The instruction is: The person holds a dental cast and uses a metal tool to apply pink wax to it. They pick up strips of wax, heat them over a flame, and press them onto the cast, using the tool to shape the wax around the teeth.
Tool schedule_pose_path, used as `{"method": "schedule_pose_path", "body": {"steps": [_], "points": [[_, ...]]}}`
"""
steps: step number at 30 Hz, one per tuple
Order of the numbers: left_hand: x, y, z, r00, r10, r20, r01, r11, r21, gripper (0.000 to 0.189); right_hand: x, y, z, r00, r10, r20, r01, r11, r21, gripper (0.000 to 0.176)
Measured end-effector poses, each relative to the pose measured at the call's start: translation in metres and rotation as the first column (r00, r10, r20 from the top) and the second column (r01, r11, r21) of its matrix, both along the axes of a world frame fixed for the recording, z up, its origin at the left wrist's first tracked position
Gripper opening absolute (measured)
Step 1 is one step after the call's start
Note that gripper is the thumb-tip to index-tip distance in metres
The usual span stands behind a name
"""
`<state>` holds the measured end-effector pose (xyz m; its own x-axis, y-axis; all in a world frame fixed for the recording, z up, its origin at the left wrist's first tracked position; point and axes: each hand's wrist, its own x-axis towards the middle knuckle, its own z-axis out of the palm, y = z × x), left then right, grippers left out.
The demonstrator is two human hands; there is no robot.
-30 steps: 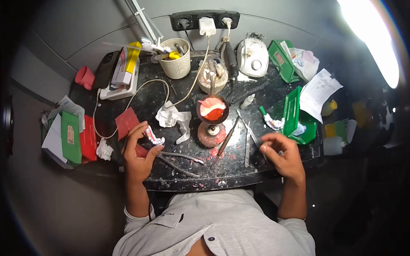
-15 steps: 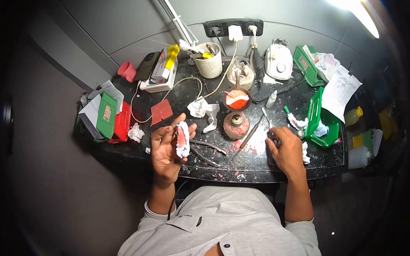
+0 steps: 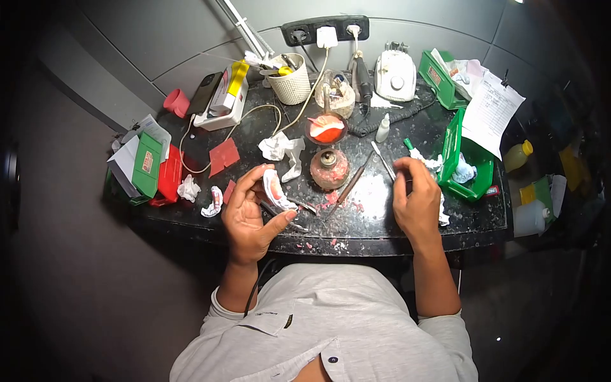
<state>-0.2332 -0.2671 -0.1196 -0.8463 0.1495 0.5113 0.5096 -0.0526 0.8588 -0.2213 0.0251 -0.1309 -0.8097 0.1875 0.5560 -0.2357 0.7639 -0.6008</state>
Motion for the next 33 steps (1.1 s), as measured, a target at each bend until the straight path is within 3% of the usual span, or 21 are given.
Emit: {"method": "schedule_pose_path", "body": {"steps": [3, 6, 7, 8, 10, 12, 14, 16, 18, 19, 24, 27, 30, 31, 33], "points": [[0.002, 0.001, -0.002, 0.999, 0.014, -0.051, -0.015, 1.000, -0.027, 0.079, -0.003, 0.000, -0.005, 0.998, 0.027, 0.051, -0.009, 0.947, -0.320, 0.019], [0.004, 0.000, -0.004, 0.999, -0.001, -0.045, -0.001, 0.999, -0.034, 0.080, -0.003, -0.001, -0.003, 0.996, 0.056, 0.069, -0.029, 0.938, -0.346, 0.017], [0.005, 0.000, -0.004, 0.999, -0.002, -0.036, 0.001, 0.999, -0.035, 0.080, -0.005, 0.002, -0.010, 0.999, 0.036, 0.012, -0.032, 0.971, -0.239, 0.017], [0.004, 0.001, -0.004, 0.999, -0.004, -0.047, 0.003, 0.999, -0.035, 0.079, -0.005, 0.001, -0.010, 0.999, 0.034, 0.022, -0.028, 0.970, -0.240, 0.017], [0.005, 0.003, -0.007, 0.998, -0.010, -0.054, 0.008, 0.999, -0.034, 0.078, -0.004, 0.000, -0.005, 0.989, 0.141, 0.034, -0.118, 0.919, -0.375, 0.021], [0.008, 0.008, -0.011, 0.995, -0.062, 0.075, 0.050, 0.987, 0.155, 0.078, -0.002, 0.001, -0.001, 0.981, 0.194, 0.024, -0.166, 0.888, -0.429, 0.023], [0.008, 0.013, -0.009, 0.992, -0.053, 0.111, 0.028, 0.977, 0.212, 0.079, 0.000, 0.005, -0.002, 0.928, 0.371, -0.032, -0.266, 0.600, -0.755, 0.023], [0.008, 0.015, -0.010, 0.988, -0.047, 0.145, 0.006, 0.963, 0.271, 0.079, 0.000, 0.009, -0.001, 0.914, 0.402, -0.049, -0.283, 0.545, -0.789, 0.023], [0.007, 0.008, -0.019, 0.958, -0.065, 0.279, 0.011, 0.981, 0.193, 0.075, -0.001, 0.011, -0.002, 0.880, 0.448, -0.159, -0.359, 0.407, -0.840, 0.025], [0.004, 0.003, -0.028, 0.976, -0.057, 0.212, 0.027, 0.989, 0.142, 0.070, -0.001, 0.018, -0.004, 0.844, 0.497, -0.200, -0.388, 0.311, -0.868, 0.027], [0.003, 0.015, -0.022, 0.953, -0.169, 0.253, 0.082, 0.943, 0.322, 0.061, 0.003, 0.010, -0.001, 0.830, 0.503, -0.241, -0.391, 0.217, -0.894, 0.035], [0.001, 0.020, -0.022, 0.950, -0.170, 0.261, 0.064, 0.926, 0.371, 0.057, 0.003, 0.004, -0.001, 0.787, 0.518, -0.334, -0.437, 0.087, -0.895, 0.030], [0.002, 0.017, -0.031, 0.944, -0.197, 0.263, 0.094, 0.929, 0.358, 0.057, 0.003, -0.001, -0.004, 0.777, 0.560, -0.287, -0.460, 0.194, -0.867, 0.029], [0.003, 0.018, -0.035, 0.941, -0.200, 0.274, 0.091, 0.927, 0.363, 0.057, 0.004, -0.007, -0.002, 0.786, 0.554, -0.275, -0.426, 0.163, -0.890, 0.031], [0.004, 0.019, -0.045, 0.966, -0.163, 0.198, 0.120, 0.969, 0.215, 0.054, 0.003, -0.022, -0.001, 0.816, 0.528, -0.236, -0.410, 0.240, -0.880, 0.032]]}}
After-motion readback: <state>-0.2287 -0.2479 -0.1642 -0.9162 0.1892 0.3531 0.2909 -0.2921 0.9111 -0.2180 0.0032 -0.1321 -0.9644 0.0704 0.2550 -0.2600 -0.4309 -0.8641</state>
